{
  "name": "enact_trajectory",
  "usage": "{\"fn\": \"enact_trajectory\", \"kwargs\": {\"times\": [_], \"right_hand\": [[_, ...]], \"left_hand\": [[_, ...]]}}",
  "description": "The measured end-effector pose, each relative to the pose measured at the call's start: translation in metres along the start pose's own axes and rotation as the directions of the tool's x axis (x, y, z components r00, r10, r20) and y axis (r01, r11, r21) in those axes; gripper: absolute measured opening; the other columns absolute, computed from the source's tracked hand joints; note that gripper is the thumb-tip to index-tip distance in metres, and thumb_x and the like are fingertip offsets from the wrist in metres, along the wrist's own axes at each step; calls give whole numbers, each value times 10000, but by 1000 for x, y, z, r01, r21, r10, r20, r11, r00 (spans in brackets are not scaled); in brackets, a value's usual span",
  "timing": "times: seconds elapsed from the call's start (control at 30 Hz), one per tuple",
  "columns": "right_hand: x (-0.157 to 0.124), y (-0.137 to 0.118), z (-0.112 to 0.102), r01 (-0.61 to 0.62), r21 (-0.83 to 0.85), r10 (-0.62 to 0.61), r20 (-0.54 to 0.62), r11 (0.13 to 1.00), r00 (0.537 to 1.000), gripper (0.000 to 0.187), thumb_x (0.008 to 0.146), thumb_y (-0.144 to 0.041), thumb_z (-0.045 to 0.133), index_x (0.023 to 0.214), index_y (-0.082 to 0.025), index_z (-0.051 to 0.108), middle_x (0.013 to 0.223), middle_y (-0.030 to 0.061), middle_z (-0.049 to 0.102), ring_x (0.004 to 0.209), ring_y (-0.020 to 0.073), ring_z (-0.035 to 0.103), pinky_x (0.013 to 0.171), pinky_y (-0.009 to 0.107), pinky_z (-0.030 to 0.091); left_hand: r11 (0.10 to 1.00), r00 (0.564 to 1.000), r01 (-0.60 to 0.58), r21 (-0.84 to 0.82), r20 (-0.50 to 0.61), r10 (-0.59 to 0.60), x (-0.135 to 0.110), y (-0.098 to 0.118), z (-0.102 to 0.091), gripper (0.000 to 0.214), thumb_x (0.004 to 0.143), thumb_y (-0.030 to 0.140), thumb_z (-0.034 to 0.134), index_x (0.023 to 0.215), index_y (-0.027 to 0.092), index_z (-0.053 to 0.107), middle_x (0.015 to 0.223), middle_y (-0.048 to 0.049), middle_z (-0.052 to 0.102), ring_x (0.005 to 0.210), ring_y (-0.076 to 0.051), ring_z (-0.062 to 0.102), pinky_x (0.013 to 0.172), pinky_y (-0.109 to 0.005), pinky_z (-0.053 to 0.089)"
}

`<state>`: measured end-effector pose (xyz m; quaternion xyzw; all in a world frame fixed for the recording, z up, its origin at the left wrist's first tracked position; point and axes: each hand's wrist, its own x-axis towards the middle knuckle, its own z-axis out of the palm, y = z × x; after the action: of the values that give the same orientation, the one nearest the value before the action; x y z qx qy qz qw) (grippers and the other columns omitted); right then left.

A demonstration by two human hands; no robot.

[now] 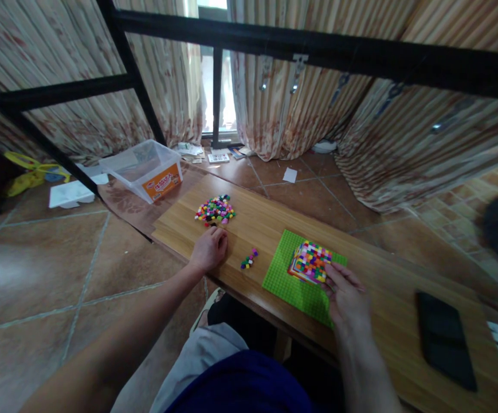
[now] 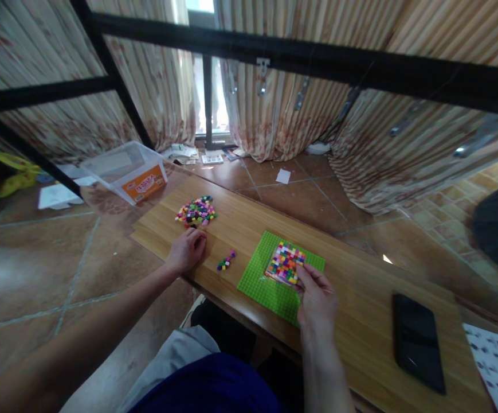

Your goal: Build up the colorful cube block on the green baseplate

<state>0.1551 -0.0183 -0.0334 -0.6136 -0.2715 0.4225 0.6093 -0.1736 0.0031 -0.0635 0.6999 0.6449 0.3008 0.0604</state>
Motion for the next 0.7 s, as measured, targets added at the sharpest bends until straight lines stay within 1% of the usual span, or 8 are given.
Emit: {"fn": "enact_trajectory", "kwargs": {"times": [0.07,0.17,0.23,0.43,0.7], "right_hand": [[-1,0,1,3,16,-2,-10,1000,1000,359,546,-367,888,799,-190,705,672,-22,683,509,94,565,477,228,453],[-4,-1,1,-25,57,26,-13,998,1000,382,510,-351,908,798,-190,716,730,-18,706,547,91,589,498,222,473],[-5,-1,2,-35,68,35,-7,997,999,384,512,-353,909,804,-190,719,742,-18,709,554,88,591,501,218,475],[-4,-1,5,-24,36,24,8,999,1000,369,546,-376,892,803,-187,705,689,-22,689,527,102,586,506,248,501],[-5,-5,10,-100,57,100,4,993,995,373,526,-371,893,769,-193,673,573,-67,609,478,83,536,480,225,482]], "left_hand": [[1000,1000,2,-2,-3,-2,0,0,0,136,929,215,498,898,208,631,891,-56,629,840,-202,627,778,-312,515],[1000,1000,-1,-3,-1,1,0,-1,0,135,929,218,500,901,209,632,886,-54,628,827,-198,628,770,-308,515],[1000,1000,2,2,-2,-2,0,-1,0,136,931,222,500,904,207,632,890,-57,630,826,-199,629,766,-308,513],[1000,1000,5,5,4,-5,0,1,-2,145,937,235,496,903,210,634,886,-58,631,820,-200,627,755,-309,511],[1000,1000,11,14,5,-11,0,2,-4,156,944,249,491,917,207,639,893,-60,633,808,-202,629,754,-311,512]]}}
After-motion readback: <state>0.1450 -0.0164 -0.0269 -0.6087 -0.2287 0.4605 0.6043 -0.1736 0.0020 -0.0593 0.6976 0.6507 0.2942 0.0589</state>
